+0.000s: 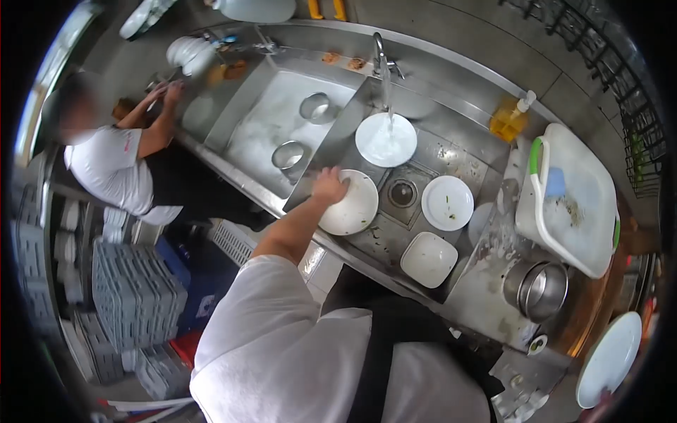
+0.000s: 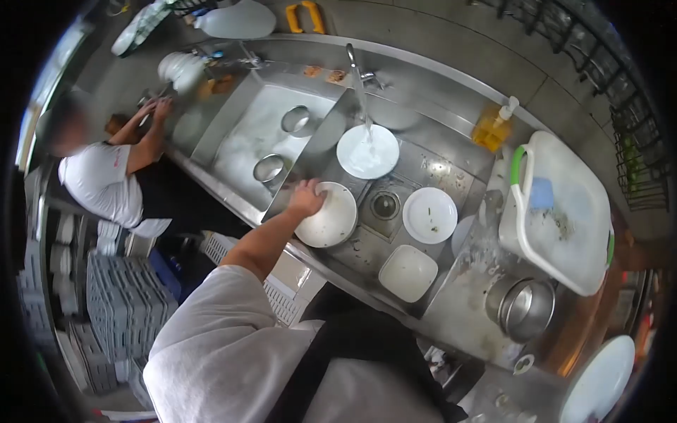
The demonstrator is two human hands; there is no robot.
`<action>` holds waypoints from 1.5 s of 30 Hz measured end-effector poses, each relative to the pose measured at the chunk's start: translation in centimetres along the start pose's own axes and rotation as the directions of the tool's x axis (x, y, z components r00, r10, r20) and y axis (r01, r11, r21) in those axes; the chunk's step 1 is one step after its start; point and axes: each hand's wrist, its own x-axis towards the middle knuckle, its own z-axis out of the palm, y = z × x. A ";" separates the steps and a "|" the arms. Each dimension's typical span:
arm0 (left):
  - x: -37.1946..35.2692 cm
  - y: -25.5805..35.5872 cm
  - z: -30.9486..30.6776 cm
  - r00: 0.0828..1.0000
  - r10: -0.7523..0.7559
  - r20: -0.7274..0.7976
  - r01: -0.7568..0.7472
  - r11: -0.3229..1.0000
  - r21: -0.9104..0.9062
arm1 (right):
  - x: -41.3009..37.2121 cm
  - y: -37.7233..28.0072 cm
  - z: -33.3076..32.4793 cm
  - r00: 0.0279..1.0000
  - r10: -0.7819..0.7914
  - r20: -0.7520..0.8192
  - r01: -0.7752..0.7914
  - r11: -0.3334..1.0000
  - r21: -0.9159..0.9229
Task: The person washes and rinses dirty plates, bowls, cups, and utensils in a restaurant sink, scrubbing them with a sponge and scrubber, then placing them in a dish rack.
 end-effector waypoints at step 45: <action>5.7 17.8 19.8 0.407 0.672 0.619 -0.911 0.351 0.217 | 16.1 19.6 31.3 0.807 0.480 0.344 -0.575 0.773 0.268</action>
